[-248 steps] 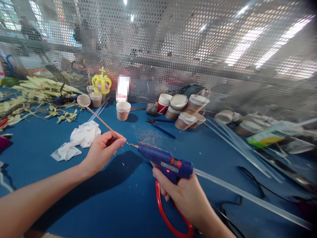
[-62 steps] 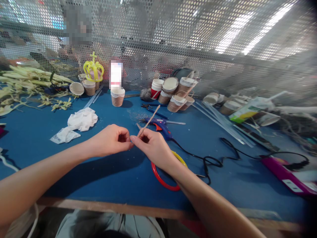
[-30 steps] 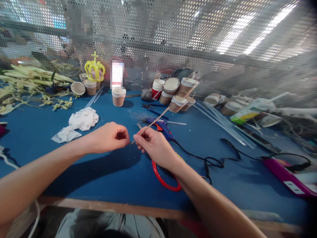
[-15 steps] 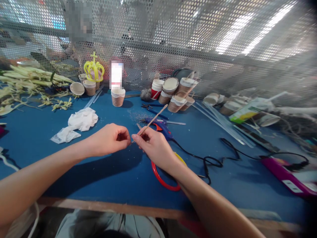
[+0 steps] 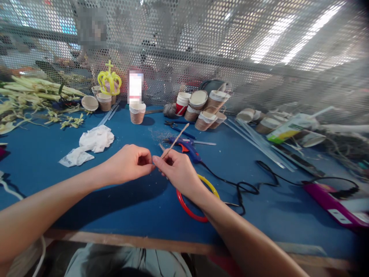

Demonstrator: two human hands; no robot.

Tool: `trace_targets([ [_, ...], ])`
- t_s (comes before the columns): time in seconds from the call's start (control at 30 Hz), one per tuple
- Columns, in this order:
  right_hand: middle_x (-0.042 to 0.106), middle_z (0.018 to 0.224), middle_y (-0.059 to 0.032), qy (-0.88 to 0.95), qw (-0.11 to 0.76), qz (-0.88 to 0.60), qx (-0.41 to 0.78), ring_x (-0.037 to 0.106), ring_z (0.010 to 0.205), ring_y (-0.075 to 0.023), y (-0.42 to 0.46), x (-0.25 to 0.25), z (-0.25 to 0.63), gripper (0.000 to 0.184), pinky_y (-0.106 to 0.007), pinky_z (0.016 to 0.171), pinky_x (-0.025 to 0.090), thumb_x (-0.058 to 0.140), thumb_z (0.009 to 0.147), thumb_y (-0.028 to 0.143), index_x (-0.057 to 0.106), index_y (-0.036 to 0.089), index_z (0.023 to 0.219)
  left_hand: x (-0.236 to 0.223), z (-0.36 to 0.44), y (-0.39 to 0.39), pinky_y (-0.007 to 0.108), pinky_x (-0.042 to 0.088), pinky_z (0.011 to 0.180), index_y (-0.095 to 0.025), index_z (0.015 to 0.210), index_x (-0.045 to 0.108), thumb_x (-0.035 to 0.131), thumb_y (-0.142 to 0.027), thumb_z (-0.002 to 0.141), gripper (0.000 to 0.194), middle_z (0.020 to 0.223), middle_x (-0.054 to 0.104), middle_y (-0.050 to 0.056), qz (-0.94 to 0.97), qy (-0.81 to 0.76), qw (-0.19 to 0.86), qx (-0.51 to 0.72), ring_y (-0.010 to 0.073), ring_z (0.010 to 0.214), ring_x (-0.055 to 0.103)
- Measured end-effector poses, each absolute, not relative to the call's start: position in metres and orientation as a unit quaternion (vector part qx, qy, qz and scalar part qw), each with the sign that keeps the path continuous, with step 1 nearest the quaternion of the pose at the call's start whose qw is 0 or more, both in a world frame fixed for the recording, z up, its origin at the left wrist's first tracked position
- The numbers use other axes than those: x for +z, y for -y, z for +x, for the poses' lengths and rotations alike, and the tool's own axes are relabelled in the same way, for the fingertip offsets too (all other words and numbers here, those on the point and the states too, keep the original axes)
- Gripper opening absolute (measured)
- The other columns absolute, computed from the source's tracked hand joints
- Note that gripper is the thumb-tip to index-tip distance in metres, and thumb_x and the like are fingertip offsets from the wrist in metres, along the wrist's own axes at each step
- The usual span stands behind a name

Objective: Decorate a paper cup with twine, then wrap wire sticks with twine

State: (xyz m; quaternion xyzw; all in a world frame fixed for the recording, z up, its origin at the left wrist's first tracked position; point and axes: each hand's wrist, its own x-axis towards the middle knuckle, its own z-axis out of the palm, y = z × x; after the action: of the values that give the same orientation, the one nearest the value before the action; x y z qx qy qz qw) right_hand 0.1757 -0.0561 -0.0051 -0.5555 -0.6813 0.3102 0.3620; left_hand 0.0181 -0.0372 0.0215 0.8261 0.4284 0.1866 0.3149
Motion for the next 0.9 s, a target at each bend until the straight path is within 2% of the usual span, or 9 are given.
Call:
trace_targets([
  [0.2,0.046,0.048,0.0042,0.666,0.372,-0.546,0.345,0.044,0.043,-0.0081,0.056,-0.007,0.174,0.026,-0.021,0.040,0.035,0.051,0.075,0.036,0.043,0.018,0.059,0.018,0.019,0.035,0.017,0.031,0.044,-0.013,0.059,0.056,0.050,-0.026,0.069,0.018,0.050,0.050,-0.003,0.811,-0.434,0.339,0.196,0.0074,0.048,0.041],
  [0.4,0.053,0.061,0.0018,0.651,0.378,-0.468,0.463,0.050,0.051,-0.0078,0.057,0.003,0.175,0.014,-0.020,0.046,0.044,0.052,0.075,0.029,0.051,0.015,0.073,0.015,0.014,0.030,0.016,0.029,0.043,-0.013,0.058,0.053,0.051,-0.030,0.070,0.021,0.050,0.045,-0.005,0.792,-0.412,0.405,0.196,0.0058,0.047,0.036],
  [0.47,0.053,0.059,0.0020,0.643,0.372,-0.467,0.480,0.051,0.050,-0.0073,0.057,0.006,0.176,0.012,-0.020,0.048,0.045,0.053,0.075,0.026,0.051,0.015,0.071,0.017,0.013,0.028,0.016,0.030,0.044,-0.012,0.061,0.055,0.051,-0.032,0.071,0.022,0.053,0.047,-0.004,0.793,-0.404,0.413,0.192,0.0061,0.048,0.037],
  [0.67,0.053,0.059,0.0029,0.623,0.391,-0.505,0.452,0.051,0.049,-0.0067,0.055,0.008,0.179,0.014,-0.018,0.045,0.043,0.053,0.076,0.027,0.048,0.016,0.069,0.025,0.010,0.027,0.018,0.035,0.050,-0.013,0.070,0.058,0.048,-0.029,0.073,0.019,0.060,0.054,-0.002,0.802,-0.401,0.405,0.177,0.0077,0.053,0.044],
  [0.9,0.050,0.053,0.0032,0.650,0.388,-0.533,0.378,0.048,0.047,-0.0082,0.056,0.006,0.177,0.018,-0.021,0.046,0.041,0.052,0.077,0.032,0.048,0.017,0.068,0.023,0.011,0.031,0.018,0.034,0.047,-0.014,0.068,0.057,0.049,-0.026,0.071,0.016,0.057,0.054,-0.002,0.807,-0.419,0.371,0.185,0.0080,0.051,0.044],
])
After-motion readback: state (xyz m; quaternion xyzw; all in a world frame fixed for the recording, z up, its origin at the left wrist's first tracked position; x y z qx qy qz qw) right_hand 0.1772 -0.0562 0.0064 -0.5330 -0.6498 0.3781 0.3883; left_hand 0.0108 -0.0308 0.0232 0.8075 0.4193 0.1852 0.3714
